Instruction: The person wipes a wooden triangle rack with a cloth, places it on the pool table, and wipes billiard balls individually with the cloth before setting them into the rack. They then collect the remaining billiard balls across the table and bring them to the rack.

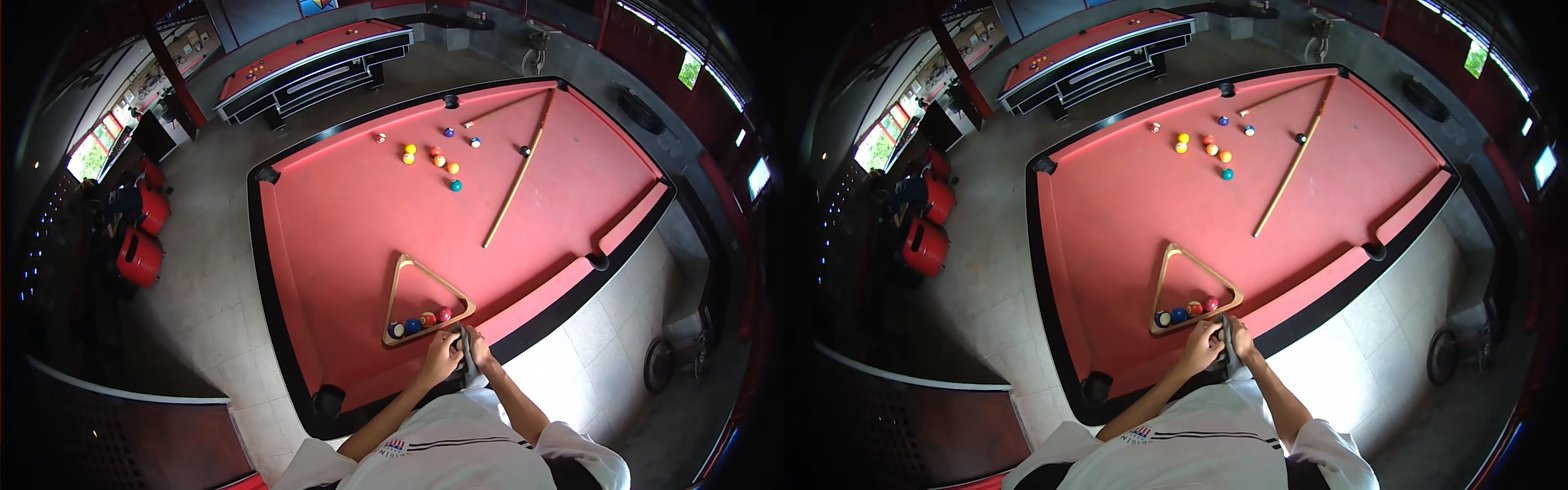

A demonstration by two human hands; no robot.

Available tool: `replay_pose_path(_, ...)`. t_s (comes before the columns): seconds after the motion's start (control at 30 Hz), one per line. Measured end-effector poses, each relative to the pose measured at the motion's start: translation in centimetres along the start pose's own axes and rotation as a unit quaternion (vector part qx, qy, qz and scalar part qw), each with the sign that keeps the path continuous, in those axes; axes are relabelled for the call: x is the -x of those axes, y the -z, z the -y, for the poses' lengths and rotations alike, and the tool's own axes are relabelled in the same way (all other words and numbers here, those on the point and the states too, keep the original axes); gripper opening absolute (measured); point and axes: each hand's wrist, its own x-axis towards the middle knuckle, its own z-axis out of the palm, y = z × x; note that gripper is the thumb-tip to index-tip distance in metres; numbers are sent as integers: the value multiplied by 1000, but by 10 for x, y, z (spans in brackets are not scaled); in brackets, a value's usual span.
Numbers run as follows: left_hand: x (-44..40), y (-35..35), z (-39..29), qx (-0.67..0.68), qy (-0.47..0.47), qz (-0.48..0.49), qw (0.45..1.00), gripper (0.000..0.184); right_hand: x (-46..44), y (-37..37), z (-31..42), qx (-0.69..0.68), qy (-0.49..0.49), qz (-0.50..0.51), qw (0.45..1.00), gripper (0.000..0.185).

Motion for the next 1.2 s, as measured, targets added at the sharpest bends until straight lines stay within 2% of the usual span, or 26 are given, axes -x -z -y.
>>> replay_pose_path(0.07, 1, -1, 1, -14, -12, 1, 1000, 43, -2, -5, -6, 47, -6, -27, 999, 48)
replay_pose_path(0.1, -2, -2, 2, -20, -19, 0, 1000, 42, -5, -4, -9, -78, -95, -5, 992, 49)
replay_pose_path(0.2, -2, -9, 19, -73, -81, -26, 994, 45, -13, -13, -44, 0, -44, -19, 999, 50)
replay_pose_path(0.23, -1, -11, 20, -87, -81, -44, 992, 48, 1, -9, -5, -95, -85, -21, 992, 50)
replay_pose_path(0.27, 1, -10, 14, -62, -26, -18, 998, 45, 0, -12, -8, -149, -129, -22, 980, 51)
replay_pose_path(0.33, 4, -14, 13, -56, -1, -44, 997, 43, 2, -17, -12, -146, -103, -59, 982, 44)
replay_pose_path(0.37, 4, -17, 17, -61, -1, -70, 996, 36, -2, -14, -10, -170, -108, -19, 979, 43)
replay_pose_path(0.4, 3, -18, 22, -76, 15, -83, 994, 34, -4, -15, -8, -181, -70, -8, 981, 41)
replay_pose_path(0.47, 7, -20, 29, -109, 50, -106, 987, 30, -2, -13, -1, -139, -34, 12, 990, 40)
replay_pose_path(0.5, 7, -21, 32, -32, 71, -113, 991, 24, 1, -13, 2, -117, -24, 1, 993, 42)
replay_pose_path(0.57, 6, -21, 34, -1, 115, -103, 988, 23, 5, -13, 4, -71, -2, -19, 997, 46)
replay_pose_path(0.63, 5, -21, 25, 22, 134, -109, 985, 20, 2, -13, -4, -63, 8, -19, 998, 43)
replay_pose_path(0.7, 6, -16, 19, -46, 135, -62, 988, 21, 5, -8, -8, -15, 18, 4, 1000, 39)
replay_pose_path(0.73, 6, -13, 18, -80, 134, -38, 987, 21, 10, -5, 4, -30, 2, 0, 1000, 39)
replay_pose_path(0.8, 4, -3, 5, -66, 40, -28, 997, 25, 17, -5, 21, -58, -30, -7, 998, 38)
replay_pose_path(0.87, 1, 2, -1, -43, -24, -2, 999, 30, 7, -7, -7, -237, -120, 31, 964, 39)
replay_pose_path(0.93, -1, 3, -4, -9, -55, 38, 998, 34, 3, -4, -12, -383, -218, 77, 895, 42)
replay_pose_path(0.97, -2, 4, -7, -12, -39, 41, 998, 39, -3, -4, -24, -378, -202, 99, 898, 39)
replay_pose_path(1.07, -4, 3, -11, -19, 0, 23, 1000, 38, -9, -6, -40, -353, -177, 97, 914, 40)
replay_pose_path(1.17, -2, -3, 2, -27, 13, -11, 999, 34, 0, -8, -21, -289, -233, 12, 928, 44)
replay_pose_path(1.2, -2, -5, 8, -16, 39, -13, 999, 33, 5, -8, -6, -245, -205, -9, 948, 46)
